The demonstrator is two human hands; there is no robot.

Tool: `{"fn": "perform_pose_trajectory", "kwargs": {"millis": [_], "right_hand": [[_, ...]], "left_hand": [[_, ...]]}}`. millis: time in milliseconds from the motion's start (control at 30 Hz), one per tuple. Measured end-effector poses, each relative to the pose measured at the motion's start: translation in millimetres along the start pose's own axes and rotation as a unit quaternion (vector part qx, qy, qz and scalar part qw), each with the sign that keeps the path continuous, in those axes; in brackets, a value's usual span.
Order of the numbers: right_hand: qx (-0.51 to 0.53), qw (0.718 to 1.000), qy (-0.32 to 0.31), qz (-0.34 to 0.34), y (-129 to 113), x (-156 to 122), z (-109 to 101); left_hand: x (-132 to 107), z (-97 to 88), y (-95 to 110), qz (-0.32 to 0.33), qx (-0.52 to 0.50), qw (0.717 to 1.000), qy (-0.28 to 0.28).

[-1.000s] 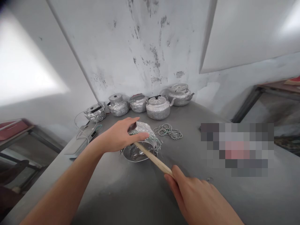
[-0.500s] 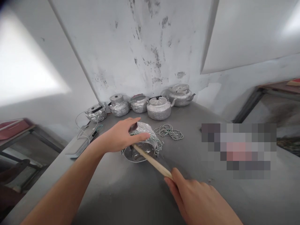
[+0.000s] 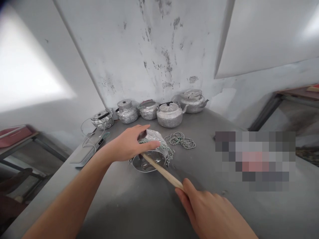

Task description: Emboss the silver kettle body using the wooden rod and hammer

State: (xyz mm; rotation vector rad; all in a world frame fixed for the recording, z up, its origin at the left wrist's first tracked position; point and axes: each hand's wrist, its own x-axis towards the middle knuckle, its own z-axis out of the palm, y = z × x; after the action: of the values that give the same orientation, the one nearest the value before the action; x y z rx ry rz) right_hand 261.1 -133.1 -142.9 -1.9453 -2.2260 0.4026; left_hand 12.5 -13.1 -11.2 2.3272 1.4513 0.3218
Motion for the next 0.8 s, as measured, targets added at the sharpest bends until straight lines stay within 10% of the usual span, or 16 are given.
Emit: {"fn": "perform_pose_trajectory", "kwargs": {"millis": [800], "right_hand": [[-0.029, 0.999, -0.022, 0.025, -4.5, -0.2, -3.2]], "left_hand": [[0.9, -0.7, 1.0, 0.003, 0.002, 1.0, -0.002]]}}
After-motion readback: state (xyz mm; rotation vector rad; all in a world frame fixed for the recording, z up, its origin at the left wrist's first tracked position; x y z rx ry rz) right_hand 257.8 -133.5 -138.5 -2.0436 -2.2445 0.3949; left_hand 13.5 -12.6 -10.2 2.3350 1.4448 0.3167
